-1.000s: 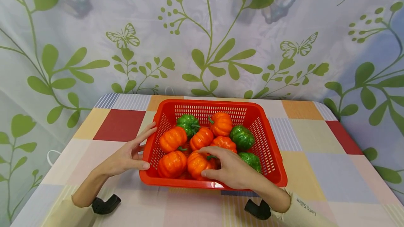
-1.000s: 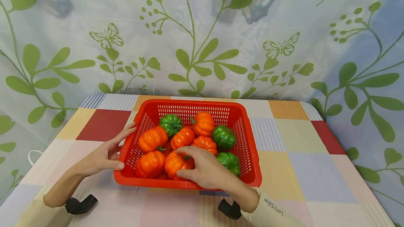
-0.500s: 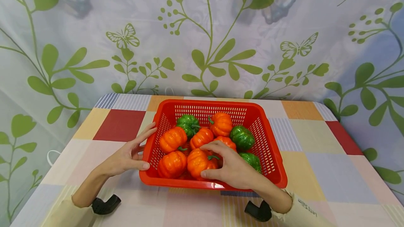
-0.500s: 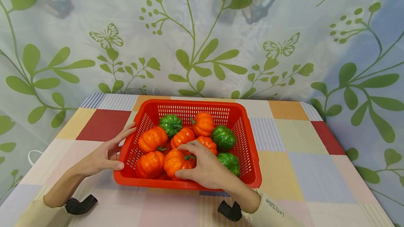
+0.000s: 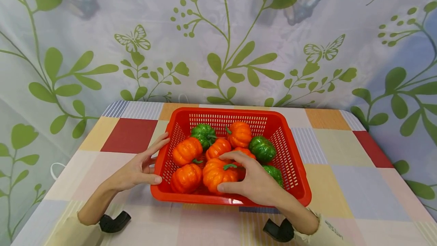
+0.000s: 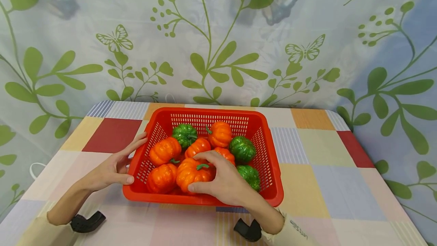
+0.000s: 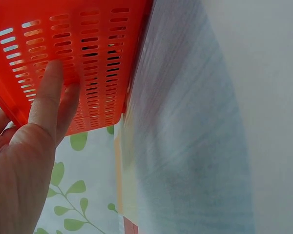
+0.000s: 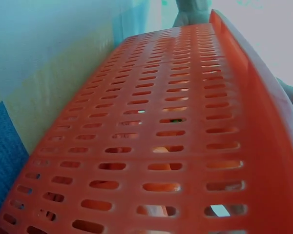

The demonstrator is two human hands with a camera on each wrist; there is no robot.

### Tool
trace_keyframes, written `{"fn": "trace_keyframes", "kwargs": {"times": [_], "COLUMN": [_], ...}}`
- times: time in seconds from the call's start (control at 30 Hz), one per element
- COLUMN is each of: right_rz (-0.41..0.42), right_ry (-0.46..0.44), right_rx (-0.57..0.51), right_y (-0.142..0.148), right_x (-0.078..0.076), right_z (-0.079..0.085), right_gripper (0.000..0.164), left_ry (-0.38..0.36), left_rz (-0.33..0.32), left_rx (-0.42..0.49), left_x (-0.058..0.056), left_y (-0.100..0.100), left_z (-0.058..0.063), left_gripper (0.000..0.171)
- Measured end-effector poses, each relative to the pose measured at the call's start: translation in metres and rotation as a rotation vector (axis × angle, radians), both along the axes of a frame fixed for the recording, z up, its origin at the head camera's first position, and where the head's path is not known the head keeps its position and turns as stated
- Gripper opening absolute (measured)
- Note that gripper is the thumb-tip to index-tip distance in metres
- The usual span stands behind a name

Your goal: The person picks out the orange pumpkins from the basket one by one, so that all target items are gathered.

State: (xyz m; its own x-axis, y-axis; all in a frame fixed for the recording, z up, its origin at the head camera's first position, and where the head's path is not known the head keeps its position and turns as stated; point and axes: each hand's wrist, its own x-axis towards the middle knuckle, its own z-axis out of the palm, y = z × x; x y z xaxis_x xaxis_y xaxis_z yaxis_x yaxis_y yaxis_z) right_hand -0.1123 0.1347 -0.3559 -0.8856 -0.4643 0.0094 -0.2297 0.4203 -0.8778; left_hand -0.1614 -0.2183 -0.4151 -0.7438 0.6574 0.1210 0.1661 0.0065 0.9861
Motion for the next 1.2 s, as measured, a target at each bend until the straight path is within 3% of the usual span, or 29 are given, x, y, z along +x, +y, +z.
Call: {"fn": "trace_keyframes", "kwargs": {"times": [0.37, 0.53, 0.77, 1.2], "right_rz": [-0.065, -0.109, -0.141, -0.131], "right_ry": [0.062, 0.044, -0.005, 0.122], "right_rx": [-0.039, -0.041, -0.072, -0.070], "right_y": [0.010, 0.018, 0.027, 0.040], "right_x": [0.008, 0.011, 0.014, 0.015], "right_z": [0.018, 0.026, 0.025, 0.022], "right_gripper": [0.057, 0.062, 0.064, 0.060], "left_ry": [-0.002, -0.006, 0.000, 0.009], "left_rz": [0.006, 0.003, 0.006, 0.018], "left_rx": [-0.001, -0.002, -0.001, -0.001], "left_x": [0.000, 0.000, -0.001, 0.000], "left_y": [0.001, 0.001, 0.000, 0.001], "left_z": [0.000, -0.001, -0.002, -0.001], "left_gripper": [0.093, 0.093, 0.093, 0.092]}}
